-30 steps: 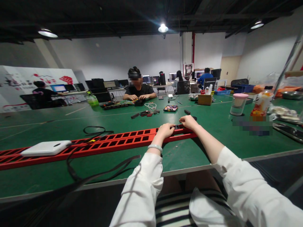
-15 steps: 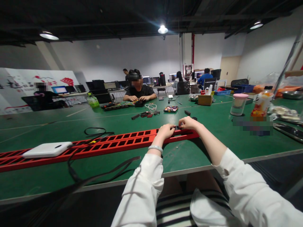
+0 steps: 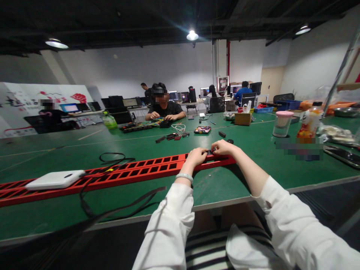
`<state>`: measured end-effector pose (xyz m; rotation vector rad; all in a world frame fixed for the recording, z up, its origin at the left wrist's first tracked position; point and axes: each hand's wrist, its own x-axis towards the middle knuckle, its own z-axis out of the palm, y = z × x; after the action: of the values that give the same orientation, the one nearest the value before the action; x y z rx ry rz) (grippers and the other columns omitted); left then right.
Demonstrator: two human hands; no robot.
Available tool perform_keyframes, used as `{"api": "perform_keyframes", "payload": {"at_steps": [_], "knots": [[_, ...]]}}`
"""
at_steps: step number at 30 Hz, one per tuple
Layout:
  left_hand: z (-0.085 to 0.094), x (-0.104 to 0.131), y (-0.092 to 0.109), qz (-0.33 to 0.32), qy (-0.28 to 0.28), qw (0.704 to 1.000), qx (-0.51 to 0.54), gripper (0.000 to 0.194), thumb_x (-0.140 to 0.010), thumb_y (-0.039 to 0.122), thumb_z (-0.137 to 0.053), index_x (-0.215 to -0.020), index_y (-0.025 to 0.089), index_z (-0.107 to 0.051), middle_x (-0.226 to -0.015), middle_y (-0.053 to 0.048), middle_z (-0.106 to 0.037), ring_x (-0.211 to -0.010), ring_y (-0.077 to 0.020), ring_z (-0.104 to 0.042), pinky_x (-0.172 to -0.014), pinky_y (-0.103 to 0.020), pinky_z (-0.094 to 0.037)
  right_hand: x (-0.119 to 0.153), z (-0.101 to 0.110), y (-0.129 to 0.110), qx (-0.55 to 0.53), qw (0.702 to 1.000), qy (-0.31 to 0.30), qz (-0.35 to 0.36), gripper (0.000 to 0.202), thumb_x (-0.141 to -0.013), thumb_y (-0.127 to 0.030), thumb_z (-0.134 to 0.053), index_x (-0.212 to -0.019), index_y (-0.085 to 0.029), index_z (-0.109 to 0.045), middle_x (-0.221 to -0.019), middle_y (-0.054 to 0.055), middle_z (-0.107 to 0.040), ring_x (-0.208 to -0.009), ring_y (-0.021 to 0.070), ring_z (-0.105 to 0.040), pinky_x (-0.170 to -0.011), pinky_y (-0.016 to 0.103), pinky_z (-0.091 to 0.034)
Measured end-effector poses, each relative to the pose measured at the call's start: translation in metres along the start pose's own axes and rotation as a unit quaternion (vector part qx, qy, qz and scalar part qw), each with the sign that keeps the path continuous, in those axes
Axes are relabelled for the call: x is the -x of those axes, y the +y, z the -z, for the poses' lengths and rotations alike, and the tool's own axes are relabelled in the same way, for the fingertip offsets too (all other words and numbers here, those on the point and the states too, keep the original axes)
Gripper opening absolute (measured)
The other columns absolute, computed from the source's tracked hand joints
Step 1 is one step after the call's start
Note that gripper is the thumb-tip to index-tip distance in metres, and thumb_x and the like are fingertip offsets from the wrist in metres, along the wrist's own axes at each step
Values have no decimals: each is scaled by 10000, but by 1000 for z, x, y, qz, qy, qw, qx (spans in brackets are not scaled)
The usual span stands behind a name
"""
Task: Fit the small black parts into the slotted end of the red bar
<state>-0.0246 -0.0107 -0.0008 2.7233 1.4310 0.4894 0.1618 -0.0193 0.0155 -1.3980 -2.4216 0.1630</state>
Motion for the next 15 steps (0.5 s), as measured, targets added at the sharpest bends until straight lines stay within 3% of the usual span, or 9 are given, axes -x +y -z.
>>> {"api": "perform_keyframes", "payload": {"at_steps": [15], "knots": [[-2, -1, -1, -1, 7, 1000, 1, 340, -813, 320, -422, -1100, 261, -595, -1114, -4, -600, -1028, -174, -533, -882, -236, -373, 2, 2, -2, 8, 999, -24, -35, 310, -677, -203, -525, -970, -194, -628, -822, 33, -642, -711, 135, -553, -587, 181, -367]]}}
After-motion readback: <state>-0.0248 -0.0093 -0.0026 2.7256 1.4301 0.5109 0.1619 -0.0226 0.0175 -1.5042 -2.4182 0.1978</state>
